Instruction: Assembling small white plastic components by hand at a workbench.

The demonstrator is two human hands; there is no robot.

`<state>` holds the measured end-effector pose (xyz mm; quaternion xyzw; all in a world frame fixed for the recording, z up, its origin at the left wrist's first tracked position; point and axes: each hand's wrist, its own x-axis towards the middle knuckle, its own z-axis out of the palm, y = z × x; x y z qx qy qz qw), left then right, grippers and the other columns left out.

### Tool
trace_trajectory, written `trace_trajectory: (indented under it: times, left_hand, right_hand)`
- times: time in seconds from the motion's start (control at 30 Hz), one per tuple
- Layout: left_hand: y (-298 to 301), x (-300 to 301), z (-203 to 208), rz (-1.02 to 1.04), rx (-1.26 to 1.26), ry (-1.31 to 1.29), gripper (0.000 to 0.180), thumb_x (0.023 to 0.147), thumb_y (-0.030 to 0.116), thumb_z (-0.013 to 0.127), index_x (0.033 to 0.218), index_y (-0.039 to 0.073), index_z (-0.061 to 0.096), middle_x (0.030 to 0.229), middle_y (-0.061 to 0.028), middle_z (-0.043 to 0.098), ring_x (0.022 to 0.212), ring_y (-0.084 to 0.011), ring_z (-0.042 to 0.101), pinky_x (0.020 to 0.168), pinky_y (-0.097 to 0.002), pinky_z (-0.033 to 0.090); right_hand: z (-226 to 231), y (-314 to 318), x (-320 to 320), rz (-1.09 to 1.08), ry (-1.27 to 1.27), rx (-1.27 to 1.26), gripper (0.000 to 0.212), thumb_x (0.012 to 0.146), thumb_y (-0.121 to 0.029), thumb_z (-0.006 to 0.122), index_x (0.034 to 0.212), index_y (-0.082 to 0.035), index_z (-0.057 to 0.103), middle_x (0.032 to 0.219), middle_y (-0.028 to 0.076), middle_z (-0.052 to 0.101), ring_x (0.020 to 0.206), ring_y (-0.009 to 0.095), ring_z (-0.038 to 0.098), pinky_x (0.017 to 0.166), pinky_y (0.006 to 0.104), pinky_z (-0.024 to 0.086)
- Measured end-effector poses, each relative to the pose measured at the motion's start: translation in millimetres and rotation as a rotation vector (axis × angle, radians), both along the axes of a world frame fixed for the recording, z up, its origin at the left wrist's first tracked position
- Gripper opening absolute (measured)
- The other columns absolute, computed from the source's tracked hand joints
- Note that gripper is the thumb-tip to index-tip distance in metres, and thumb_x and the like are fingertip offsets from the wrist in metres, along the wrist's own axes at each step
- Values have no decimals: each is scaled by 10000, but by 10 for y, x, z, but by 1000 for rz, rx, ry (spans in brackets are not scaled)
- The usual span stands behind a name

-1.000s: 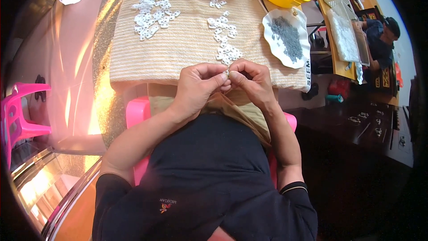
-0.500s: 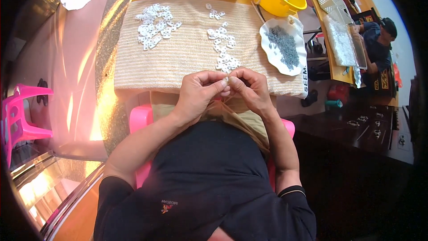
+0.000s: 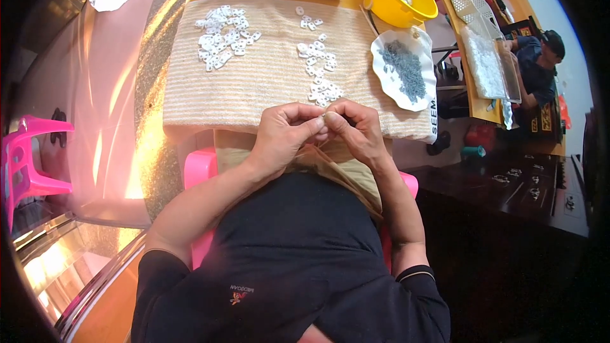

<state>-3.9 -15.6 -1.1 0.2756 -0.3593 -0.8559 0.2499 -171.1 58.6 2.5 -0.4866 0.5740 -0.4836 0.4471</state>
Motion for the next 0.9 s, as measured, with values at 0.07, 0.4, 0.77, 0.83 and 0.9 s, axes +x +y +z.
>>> trace_trajectory:
  times: [0.07, 0.4, 0.77, 0.83, 0.9]
  left_hand:
    - [0, -2, -7, -9, 0, 12, 160, 880, 17, 622, 1028, -43, 628, 873, -89, 661, 767, -124, 644, 731, -273, 577]
    - [-20, -5, 30, 2, 62, 26, 156, 885, 28, 620, 1028, -32, 627, 900, -85, 655, 778, -122, 643, 745, -265, 575]
    - [-99, 48, 7, 93, 127, 90, 184, 884, 38, 627, 1058, -18, 610, 894, -89, 654, 792, -153, 659, 746, -277, 575]
    - [-102, 33, -6, 101, 129, 97, 183, 882, 36, 628, 1056, -19, 611, 893, -90, 653, 790, -155, 659, 744, -280, 576]
    - [-106, 40, -11, 118, 132, 98, 182, 881, 34, 628, 1054, -20, 611, 893, -91, 653, 789, -157, 659, 743, -283, 577]
  right_hand:
    - [-1, 3, -12, -15, -26, 11, 149, 924, -128, 612, 877, 13, 628, 773, 3, 611, 719, 51, 553, 625, 208, 462]
    - [96, -23, -73, 59, -34, 25, 161, 943, -102, 573, 940, 52, 618, 849, 49, 604, 677, 75, 564, 598, 203, 475]
    - [445, -616, -189, -47, 523, -72, 120, 864, -87, 655, 933, 11, 657, 720, 35, 614, 642, 78, 567, 566, 231, 452]
    - [390, -840, -214, -54, 680, -177, 116, 840, -80, 668, 924, 0, 666, 739, 65, 628, 644, 120, 583, 572, 252, 453]
    - [320, -1041, -195, -71, 905, -224, 144, 805, -130, 676, 910, -34, 694, 846, 141, 650, 740, 286, 628, 656, 351, 484]
